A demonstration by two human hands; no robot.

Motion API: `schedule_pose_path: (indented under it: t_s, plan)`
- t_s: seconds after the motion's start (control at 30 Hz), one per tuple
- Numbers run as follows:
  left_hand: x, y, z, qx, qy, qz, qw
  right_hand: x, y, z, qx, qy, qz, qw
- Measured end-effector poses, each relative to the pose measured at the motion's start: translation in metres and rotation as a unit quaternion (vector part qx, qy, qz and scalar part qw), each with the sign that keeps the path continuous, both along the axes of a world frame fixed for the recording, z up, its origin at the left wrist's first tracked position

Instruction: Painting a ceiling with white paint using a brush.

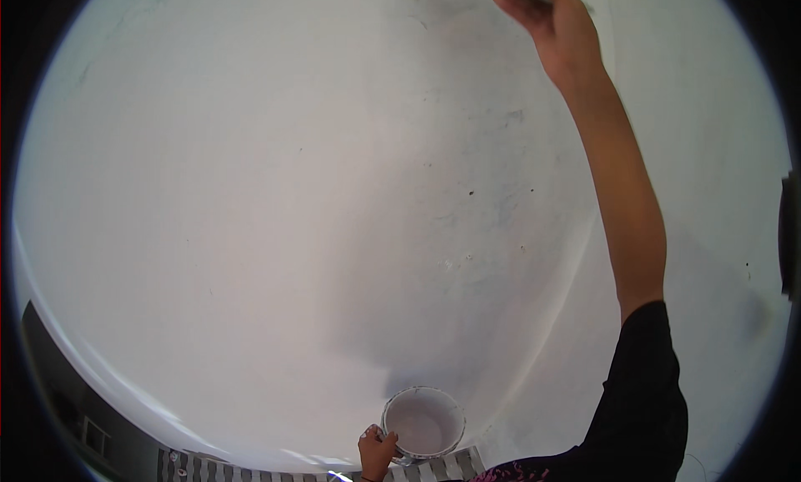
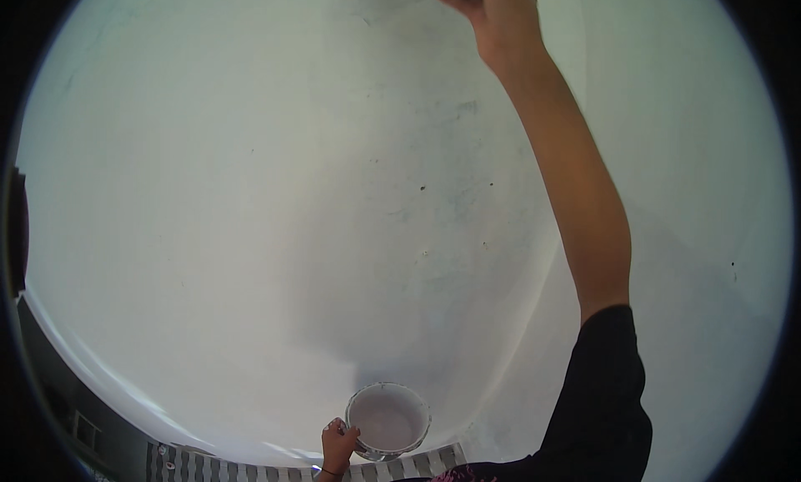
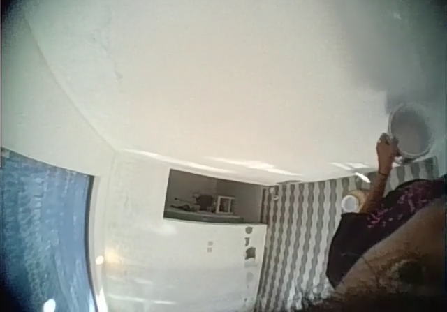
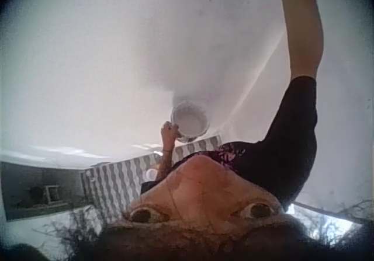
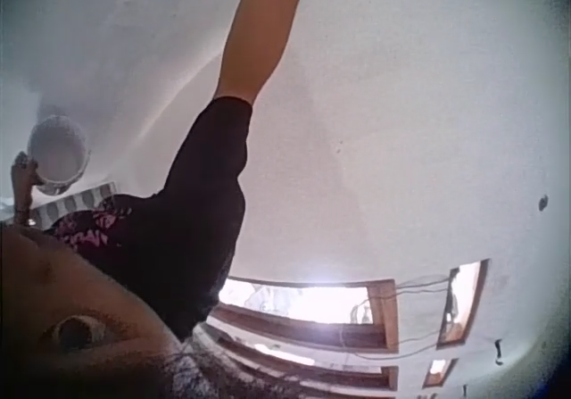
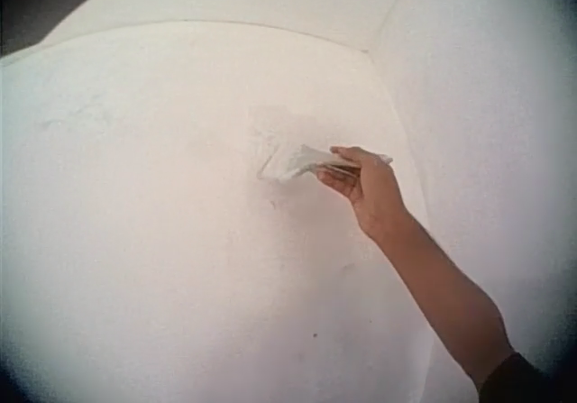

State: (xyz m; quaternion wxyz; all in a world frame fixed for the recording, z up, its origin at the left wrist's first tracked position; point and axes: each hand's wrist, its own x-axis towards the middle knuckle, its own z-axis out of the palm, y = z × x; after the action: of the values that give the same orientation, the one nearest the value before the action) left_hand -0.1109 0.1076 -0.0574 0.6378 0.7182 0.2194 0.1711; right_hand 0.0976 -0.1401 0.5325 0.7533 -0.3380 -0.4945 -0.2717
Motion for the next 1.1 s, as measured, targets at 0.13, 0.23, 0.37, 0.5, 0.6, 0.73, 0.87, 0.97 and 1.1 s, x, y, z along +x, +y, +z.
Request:
schedule_pose_path:
  t_s: [0.13, 0.23, 0.37, 0.5, 0.6, 0.73, 0.87, 0.97, 1.1]
  plan:
    - [0.006, -0.005, -0.002, -0.013, 0.013, 0.026, 1.0, 0.023, 0.035, 0.054, 0.003, -0.06, -0.135, 0.989]
    - [0.006, -0.005, -0.014, -0.012, 0.005, 0.037, 0.999, 0.031, 0.018, 0.081, -0.042, -0.101, -0.205, 0.973]
    - [0.02, 0.0, -0.066, 0.003, 0.013, 0.045, 0.999, 0.031, -0.011, 0.105, -0.224, -0.067, 0.125, 0.964]
    - [0.032, 0.022, -0.163, 0.364, -0.119, 0.076, 0.921, 0.007, 0.033, 0.112, -0.047, -0.377, -0.468, 0.798]
    - [0.034, 0.014, -0.134, 0.035, -0.004, 0.046, 0.998, 0.008, 0.04, 0.088, -0.143, -0.504, -0.592, 0.611]
    - [0.031, 0.025, -0.165, 0.13, 0.018, 0.071, 0.989, 0.035, 0.043, 0.042, -0.177, -0.503, -0.595, 0.602]
    - [0.026, 0.011, -0.105, 0.105, 0.027, 0.05, 0.993, 0.077, 0.011, -0.032, -0.19, -0.526, -0.598, 0.575]
    - [0.013, 0.009, -0.084, 0.128, -0.026, 0.016, 0.991, 0.066, 0.015, -0.095, -0.224, -0.497, -0.556, 0.628]
    - [0.012, 0.003, -0.048, 0.132, 0.053, 0.036, 0.989, 0.057, 0.001, -0.154, -0.278, -0.446, -0.541, 0.656]
